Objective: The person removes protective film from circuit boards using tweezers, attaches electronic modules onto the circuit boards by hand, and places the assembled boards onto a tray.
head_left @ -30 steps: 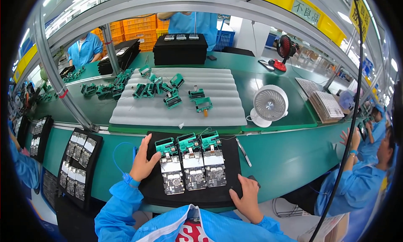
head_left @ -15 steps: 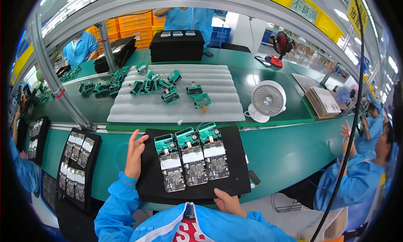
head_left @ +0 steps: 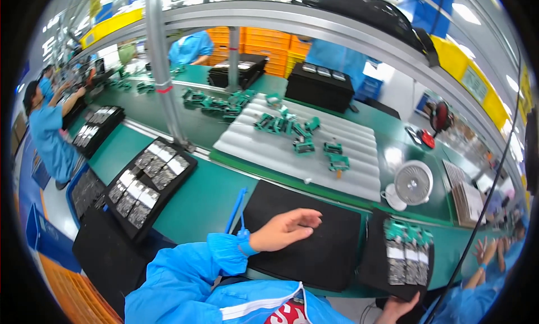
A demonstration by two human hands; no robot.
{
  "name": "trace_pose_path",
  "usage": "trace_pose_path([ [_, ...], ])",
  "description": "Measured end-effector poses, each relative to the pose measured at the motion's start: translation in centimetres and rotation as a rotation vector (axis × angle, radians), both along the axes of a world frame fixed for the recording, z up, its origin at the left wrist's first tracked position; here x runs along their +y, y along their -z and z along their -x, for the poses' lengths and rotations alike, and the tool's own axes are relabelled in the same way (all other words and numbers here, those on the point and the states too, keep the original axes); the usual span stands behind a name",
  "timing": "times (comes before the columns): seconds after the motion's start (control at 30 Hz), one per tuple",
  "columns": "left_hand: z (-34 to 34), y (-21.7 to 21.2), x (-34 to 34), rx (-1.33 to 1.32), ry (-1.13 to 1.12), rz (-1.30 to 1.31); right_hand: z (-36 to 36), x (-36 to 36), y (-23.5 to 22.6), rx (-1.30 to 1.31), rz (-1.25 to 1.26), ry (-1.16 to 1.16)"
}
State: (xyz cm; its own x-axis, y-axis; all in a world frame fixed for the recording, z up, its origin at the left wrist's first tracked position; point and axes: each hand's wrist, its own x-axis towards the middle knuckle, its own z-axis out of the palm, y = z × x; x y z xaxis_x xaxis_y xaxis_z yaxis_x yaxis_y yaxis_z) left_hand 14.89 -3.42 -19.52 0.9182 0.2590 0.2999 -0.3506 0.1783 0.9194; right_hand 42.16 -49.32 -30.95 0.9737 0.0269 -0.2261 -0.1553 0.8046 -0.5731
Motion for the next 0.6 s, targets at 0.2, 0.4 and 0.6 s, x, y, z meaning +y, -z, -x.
trace_pose_path([
  [0.2, 1.4, 0.4, 0.5, 0.187, -0.052, -0.164, -2.6, -3.9, -4.4, -0.613, 1.327, 0.092],
  [0.4, 2.8, 1.4, 0.2, 0.196, -0.173, -0.347, -6.0, -2.1, -2.4, -0.725, 1.844, 0.51],
  [0.6, 3.7, 1.8, -0.3, 0.271, -0.182, -0.453, -4.9, 0.9, -2.0, -0.551, 1.818, 1.018],
])
